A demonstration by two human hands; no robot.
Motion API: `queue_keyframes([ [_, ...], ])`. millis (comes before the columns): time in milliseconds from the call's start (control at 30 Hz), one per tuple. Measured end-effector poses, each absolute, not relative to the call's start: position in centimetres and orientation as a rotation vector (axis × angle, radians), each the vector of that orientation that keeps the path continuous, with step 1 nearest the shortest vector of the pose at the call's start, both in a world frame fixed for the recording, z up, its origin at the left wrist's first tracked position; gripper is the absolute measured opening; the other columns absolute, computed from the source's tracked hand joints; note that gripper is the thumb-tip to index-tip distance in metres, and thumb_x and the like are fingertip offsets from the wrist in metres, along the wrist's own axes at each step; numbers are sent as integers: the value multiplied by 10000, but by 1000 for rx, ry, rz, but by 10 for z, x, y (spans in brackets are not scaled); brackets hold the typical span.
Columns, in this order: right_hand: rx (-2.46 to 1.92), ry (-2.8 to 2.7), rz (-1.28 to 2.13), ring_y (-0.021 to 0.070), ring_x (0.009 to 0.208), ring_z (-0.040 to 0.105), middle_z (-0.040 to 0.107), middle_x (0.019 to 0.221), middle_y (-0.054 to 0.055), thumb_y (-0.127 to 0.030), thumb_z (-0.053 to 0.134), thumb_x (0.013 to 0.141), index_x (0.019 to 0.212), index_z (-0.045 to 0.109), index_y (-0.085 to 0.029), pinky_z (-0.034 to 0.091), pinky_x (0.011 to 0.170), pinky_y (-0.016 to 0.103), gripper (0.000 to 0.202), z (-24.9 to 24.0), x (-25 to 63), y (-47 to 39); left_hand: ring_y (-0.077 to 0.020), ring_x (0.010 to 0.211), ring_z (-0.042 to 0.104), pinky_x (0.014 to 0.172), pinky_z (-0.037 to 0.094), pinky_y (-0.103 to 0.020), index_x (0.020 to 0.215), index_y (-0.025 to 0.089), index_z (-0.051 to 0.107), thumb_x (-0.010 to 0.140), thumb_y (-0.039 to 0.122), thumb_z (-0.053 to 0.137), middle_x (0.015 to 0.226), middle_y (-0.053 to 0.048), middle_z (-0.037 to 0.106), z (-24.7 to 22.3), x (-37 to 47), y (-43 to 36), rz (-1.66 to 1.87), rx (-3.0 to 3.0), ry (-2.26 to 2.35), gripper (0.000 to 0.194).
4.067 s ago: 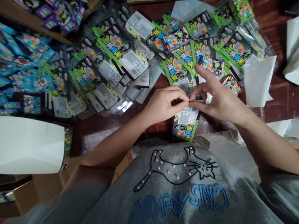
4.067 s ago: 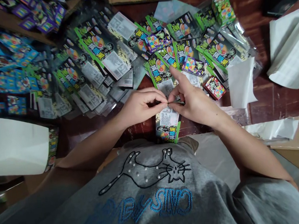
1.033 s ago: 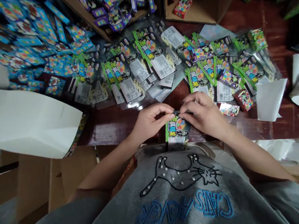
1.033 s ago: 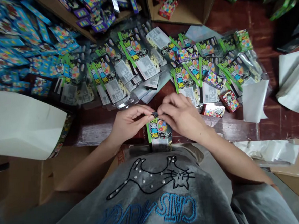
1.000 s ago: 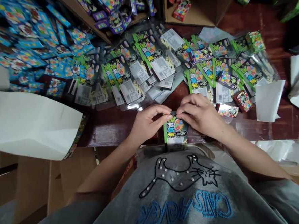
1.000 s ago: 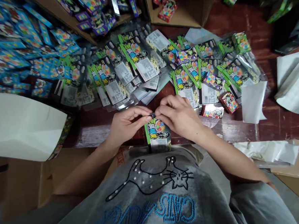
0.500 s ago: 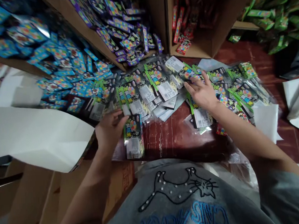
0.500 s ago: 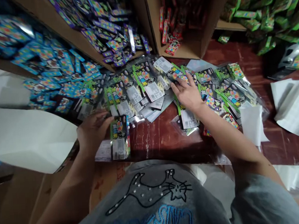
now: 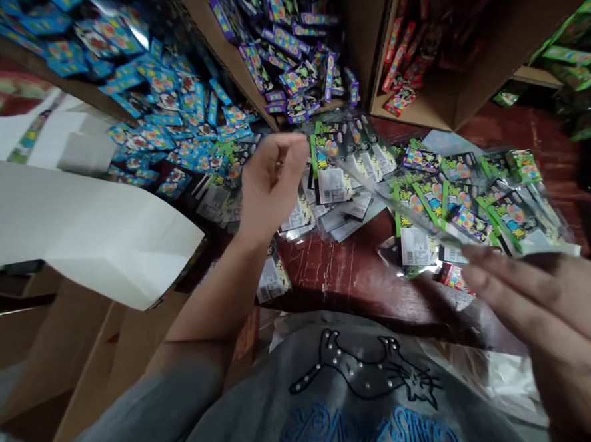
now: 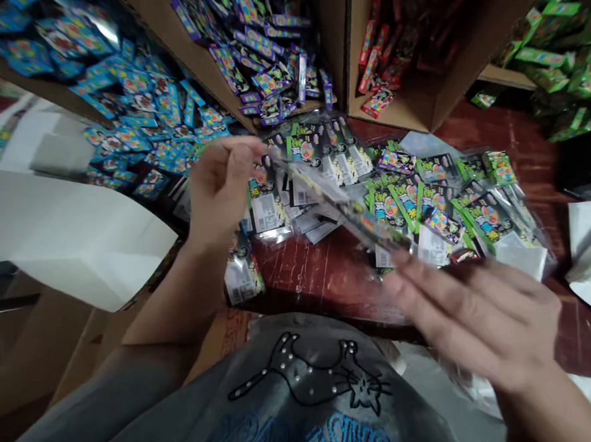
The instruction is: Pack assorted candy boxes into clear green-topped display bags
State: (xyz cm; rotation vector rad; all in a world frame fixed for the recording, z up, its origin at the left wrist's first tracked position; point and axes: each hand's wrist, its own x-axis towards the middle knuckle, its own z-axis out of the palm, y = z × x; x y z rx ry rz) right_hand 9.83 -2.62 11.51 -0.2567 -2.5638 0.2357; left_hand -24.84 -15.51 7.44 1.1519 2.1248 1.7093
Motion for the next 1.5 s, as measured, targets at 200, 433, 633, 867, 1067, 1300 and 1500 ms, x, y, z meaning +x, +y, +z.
queue_keyframes([
  [200, 68, -2637, 691, 226, 1025, 832, 832, 1231, -45, -249, 716, 992, 1596, 510, -484, 709, 781, 397, 680, 138, 93, -40, -261, 1037, 811, 821, 643, -359, 994, 192, 762, 617, 426, 1028, 1026, -40, 796, 70, -230, -126, 1192, 1317, 1611, 517],
  [433, -453, -2552, 366, 364, 1255, 701, 802, 1309, 68, -392, 776, 969, 1310, 754, -320, 535, 1099, 640, 349, 71, 65, -32, -142, 594, 660, 520, 479, -258, 884, 211, 725, 952, 406, 689, 729, -10, 709, 27, -152, -161, 958, 1210, 1213, 209],
  [633, -481, -2612, 657, 265, 937, 724, 792, 1023, 97, -523, 691, 1010, 1098, 704, -210, 588, 839, 436, 326, 59, 53, -41, -125, 612, 451, 583, 371, -285, 647, 215, 520, 959, 318, 577, 626, 27, 471, 46, -143, -172, 979, 1420, 1628, 333],
  [867, -9, -2889, 1383, 188, 799, 776, 803, 966, 22, -410, 601, 1071, 1008, 729, -275, 611, 687, 339, 197, 77, 69, -27, -182, 715, 714, 593, 540, -279, 998, 226, 769, 737, 451, 903, 870, -26, 784, 36, -146, -200, 764, 1273, 1214, 370],
  [1067, 31, -2798, 1227, 300, 1358, 704, 772, 1372, 54, -317, 595, 1062, 1247, 707, -317, 434, 1276, 681, 216, 67, 69, -31, -226, 831, 774, 714, 623, -331, 1100, 202, 760, 782, 421, 890, 948, -60, 811, 24, -144, -211, 884, 1158, 1416, 407],
  [1300, -41, -2817, 1293, 298, 1313, 730, 798, 1273, 58, -349, 514, 1097, 990, 624, -272, 452, 1264, 654, 172, 70, 57, -32, -234, 985, 784, 854, 656, -374, 1169, 188, 707, 833, 300, 827, 1121, -106, 805, 30, -143, -208, 910, 1001, 1080, 374],
  [1500, -580, -2468, 1098, 345, 1367, 666, 718, 1402, 129, -573, 621, 1028, 1383, 617, -301, 508, 1173, 627, 447, 67, 55, -45, -206, 889, 759, 867, 643, -387, 964, 201, 771, 899, 366, 771, 966, -57, 809, 27, -157, -195, 1075, 1004, 1484, 177],
])
